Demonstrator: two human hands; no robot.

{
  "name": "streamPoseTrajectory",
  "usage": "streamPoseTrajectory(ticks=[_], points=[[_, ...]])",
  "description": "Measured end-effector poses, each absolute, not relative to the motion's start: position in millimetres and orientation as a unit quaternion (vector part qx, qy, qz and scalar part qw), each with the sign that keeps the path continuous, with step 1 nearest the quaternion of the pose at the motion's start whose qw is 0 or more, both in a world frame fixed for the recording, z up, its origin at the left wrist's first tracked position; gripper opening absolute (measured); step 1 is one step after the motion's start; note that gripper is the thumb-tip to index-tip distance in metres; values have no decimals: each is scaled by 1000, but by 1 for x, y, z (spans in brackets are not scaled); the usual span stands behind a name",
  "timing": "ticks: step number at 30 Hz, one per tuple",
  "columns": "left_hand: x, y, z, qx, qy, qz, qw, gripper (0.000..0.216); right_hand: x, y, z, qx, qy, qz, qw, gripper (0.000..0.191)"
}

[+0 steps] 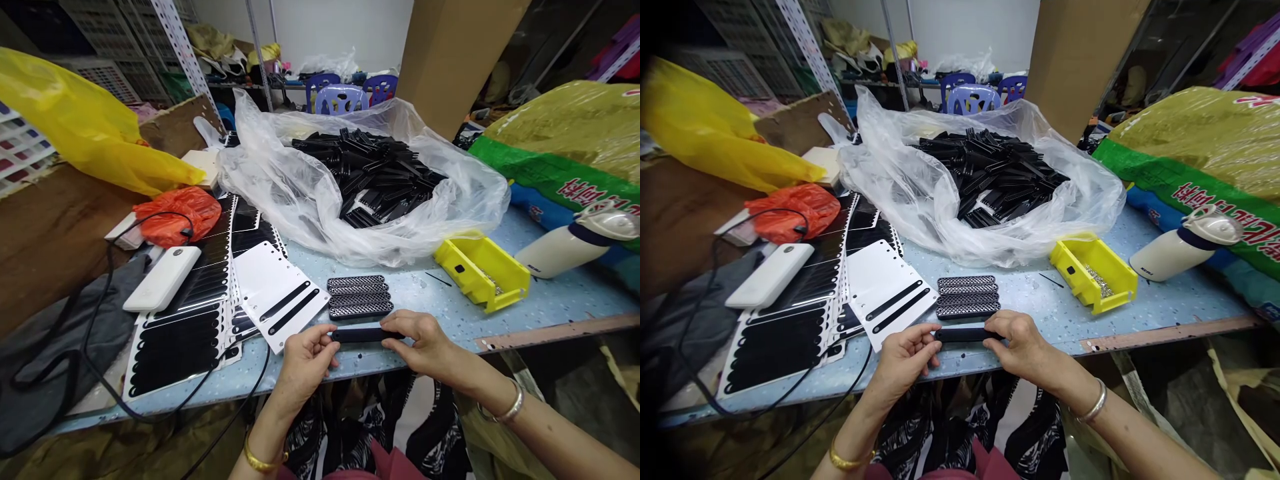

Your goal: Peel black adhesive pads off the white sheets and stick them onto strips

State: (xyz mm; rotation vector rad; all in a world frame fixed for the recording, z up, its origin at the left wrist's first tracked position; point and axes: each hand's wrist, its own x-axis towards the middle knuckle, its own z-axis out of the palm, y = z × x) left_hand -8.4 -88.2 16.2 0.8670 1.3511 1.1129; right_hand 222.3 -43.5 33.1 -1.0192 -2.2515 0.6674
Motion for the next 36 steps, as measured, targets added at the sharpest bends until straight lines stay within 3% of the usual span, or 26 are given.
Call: streamPoseTrajectory(ticks=[36], points=[[-7, -82, 13, 358, 607, 452, 546, 35, 224, -41, 23, -389, -839, 260, 277, 10]])
